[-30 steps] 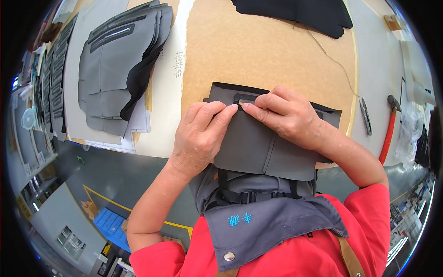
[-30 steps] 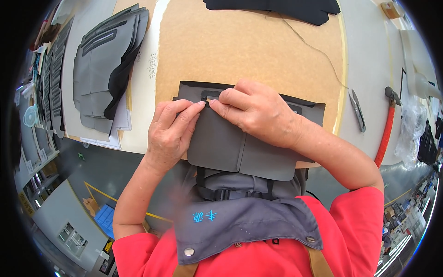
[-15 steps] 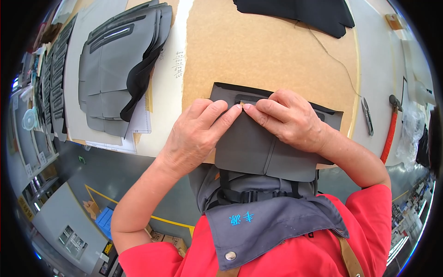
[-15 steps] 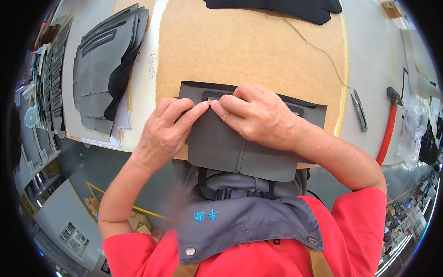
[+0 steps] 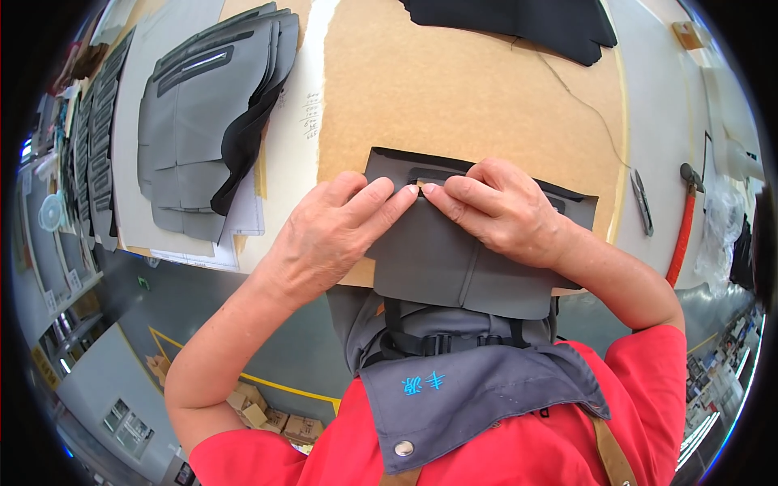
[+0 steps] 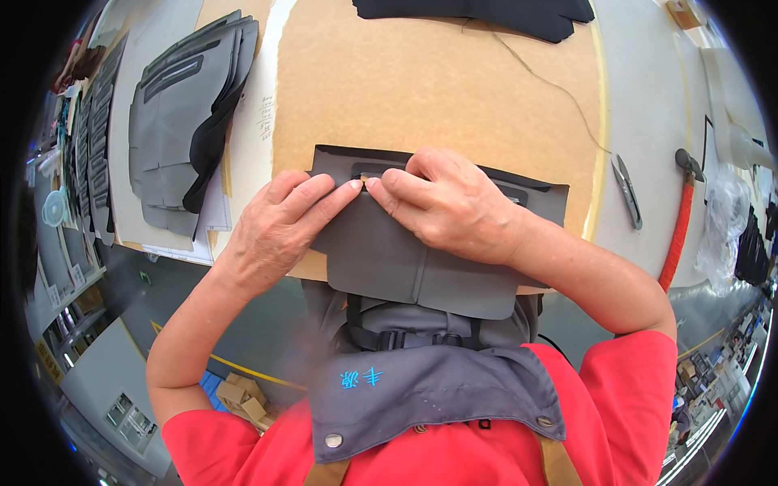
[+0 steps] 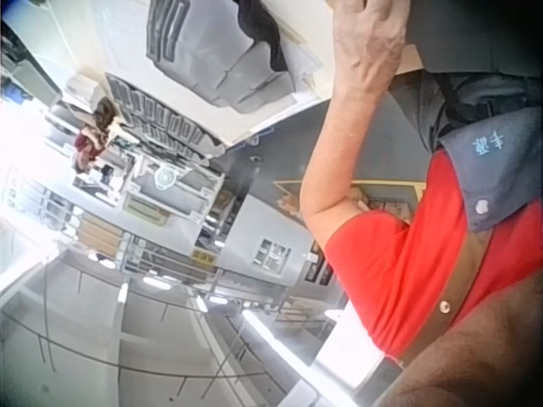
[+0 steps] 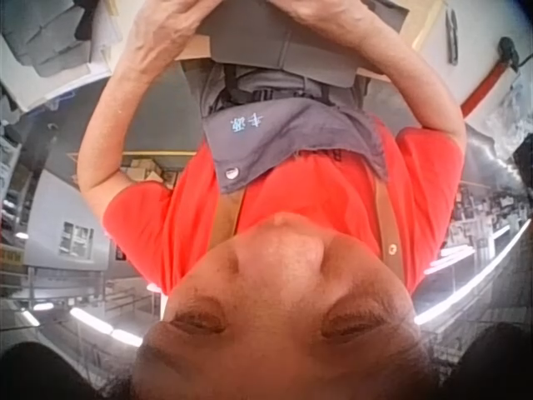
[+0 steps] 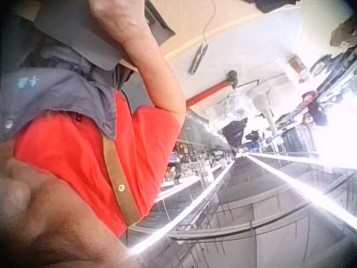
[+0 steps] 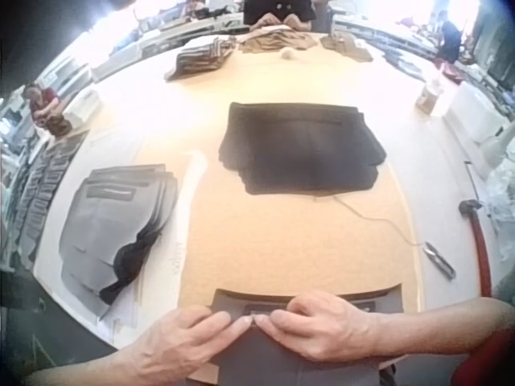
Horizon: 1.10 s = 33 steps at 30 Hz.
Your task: Assembling and finishing leather components by inserting stiffening strips and using a hammer to flatten and secure the edges.
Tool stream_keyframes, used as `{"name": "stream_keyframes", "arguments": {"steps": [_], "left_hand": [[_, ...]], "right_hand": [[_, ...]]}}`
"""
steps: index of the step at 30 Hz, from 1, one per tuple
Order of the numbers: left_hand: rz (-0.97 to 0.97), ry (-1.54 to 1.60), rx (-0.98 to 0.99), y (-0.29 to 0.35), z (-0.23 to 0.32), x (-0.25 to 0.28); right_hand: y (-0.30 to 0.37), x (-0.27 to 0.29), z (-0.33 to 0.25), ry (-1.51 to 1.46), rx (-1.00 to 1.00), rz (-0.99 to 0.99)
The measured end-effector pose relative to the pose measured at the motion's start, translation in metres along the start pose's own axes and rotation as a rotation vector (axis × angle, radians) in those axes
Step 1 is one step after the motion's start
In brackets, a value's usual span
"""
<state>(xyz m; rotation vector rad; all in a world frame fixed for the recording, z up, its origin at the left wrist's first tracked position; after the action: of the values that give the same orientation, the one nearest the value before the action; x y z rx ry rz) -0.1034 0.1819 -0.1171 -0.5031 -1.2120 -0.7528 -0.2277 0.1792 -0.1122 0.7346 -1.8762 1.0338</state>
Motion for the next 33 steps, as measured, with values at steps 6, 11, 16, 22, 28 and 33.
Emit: {"name": "stream_keyframes", "arguments": {"steps": [6,11,16,22,28,33], "left_hand": [[-0.006,-0.028,-0.004,0.001,0.0,0.001],[0.012,-0.067,-0.026,0.002,0.001,0.0],[0.004,-0.116,-0.031,0.004,0.003,0.003],[0.097,-0.074,0.075,0.0,0.011,0.004],[0.378,0.138,0.216,0.005,0.016,-0.003],[0.383,0.073,0.238,0.005,0.019,-0.006]], "right_hand": [[0.002,-0.003,-0.001,0.028,0.014,-0.014],[0.003,-0.005,-0.002,0.049,0.016,-0.025],[0.003,-0.005,-0.005,0.056,0.026,-0.013],[0.004,-0.005,-0.006,0.048,0.04,-0.009],[-0.002,-0.006,-0.004,-0.004,-0.007,-0.079],[0.009,-0.002,0.027,-0.273,-0.369,-0.149]]}}
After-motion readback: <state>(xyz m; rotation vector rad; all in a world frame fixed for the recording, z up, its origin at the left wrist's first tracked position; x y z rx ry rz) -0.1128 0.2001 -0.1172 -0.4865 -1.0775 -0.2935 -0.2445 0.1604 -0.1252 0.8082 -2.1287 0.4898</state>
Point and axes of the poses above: each hand's wrist, its own y-axis away from the middle knuckle, its own x-axis out of the back of the hand, z = x × y, the point moved 10 cm from there along -y, towards the middle knuckle, and after that the axes turned 5 degrees about -z, right-handed, at the moved point
